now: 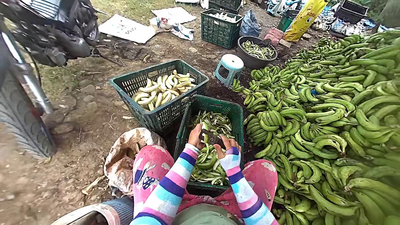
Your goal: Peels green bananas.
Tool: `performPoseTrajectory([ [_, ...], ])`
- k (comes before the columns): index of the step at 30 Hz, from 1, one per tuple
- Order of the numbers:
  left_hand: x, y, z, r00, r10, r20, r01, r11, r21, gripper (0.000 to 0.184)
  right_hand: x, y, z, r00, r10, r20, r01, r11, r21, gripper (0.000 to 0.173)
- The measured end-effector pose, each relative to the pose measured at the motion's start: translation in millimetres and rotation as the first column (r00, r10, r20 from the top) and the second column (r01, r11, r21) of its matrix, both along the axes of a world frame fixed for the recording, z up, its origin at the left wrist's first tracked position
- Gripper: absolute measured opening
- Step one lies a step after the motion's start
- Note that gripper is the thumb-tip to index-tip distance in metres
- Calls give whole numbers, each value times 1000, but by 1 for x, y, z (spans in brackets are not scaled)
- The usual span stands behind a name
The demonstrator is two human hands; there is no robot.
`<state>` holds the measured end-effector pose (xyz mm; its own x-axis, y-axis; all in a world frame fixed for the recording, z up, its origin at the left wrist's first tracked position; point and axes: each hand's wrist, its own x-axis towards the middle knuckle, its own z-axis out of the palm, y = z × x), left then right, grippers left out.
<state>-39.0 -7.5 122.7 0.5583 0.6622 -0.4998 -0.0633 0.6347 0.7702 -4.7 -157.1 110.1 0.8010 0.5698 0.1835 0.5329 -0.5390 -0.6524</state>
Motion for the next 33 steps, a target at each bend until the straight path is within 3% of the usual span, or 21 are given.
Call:
performPoseTrajectory([
  [3, -11, 3, 3, 941, -335, -53, 334, 888, 315, 40, 30, 10, 15, 973, -48, -225, 32, 997, -71, 50],
  [6, -25, 10, 6, 784, -615, -81, 592, 702, 395, 46, 58, 16, 20, 882, -70, -466, 32, 996, -88, 47],
  [8, -29, 11, 7, 817, -576, -20, 558, 781, 281, 43, 58, 14, 19, 883, -20, -468, 4, 999, -34, 47],
  [11, -24, 13, 7, 946, -325, 9, 325, 945, -15, 38, 34, 5, 5, 946, 187, -264, -189, 982, 20, 48],
  [14, -18, 18, 9, 973, -227, 38, 230, 949, -215, 38, 8, -6, -12, 946, 311, 91, -316, 947, 49, 50],
  [17, -12, 13, 6, 982, -191, -4, 185, 955, -230, 37, 5, -9, -25, 936, 257, 241, -285, 954, 92, 49],
  [19, -11, 6, -1, 985, -166, 51, 173, 966, -193, 34, 11, -7, -17, 967, 225, 118, -232, 971, 51, 49],
  [22, -9, -8, 4, 972, -208, 106, 213, 976, -39, 27, 33, 5, 0, 973, 110, -202, -114, 993, -9, 50],
  [27, -21, -7, -1, 888, -437, 142, 405, 890, 211, 40, 63, 13, 21, 782, -92, -616, 189, 977, 94, 45],
  [30, -23, 1, -14, 942, -332, 52, 327, 941, 92, 41, 67, -3, 17, 726, -120, -678, 227, 971, 72, 44],
  [33, -24, 9, -58, 950, -197, -240, 183, 980, -80, 38, 74, -26, -15, 704, -108, -702, 262, 958, 116, 43],
])
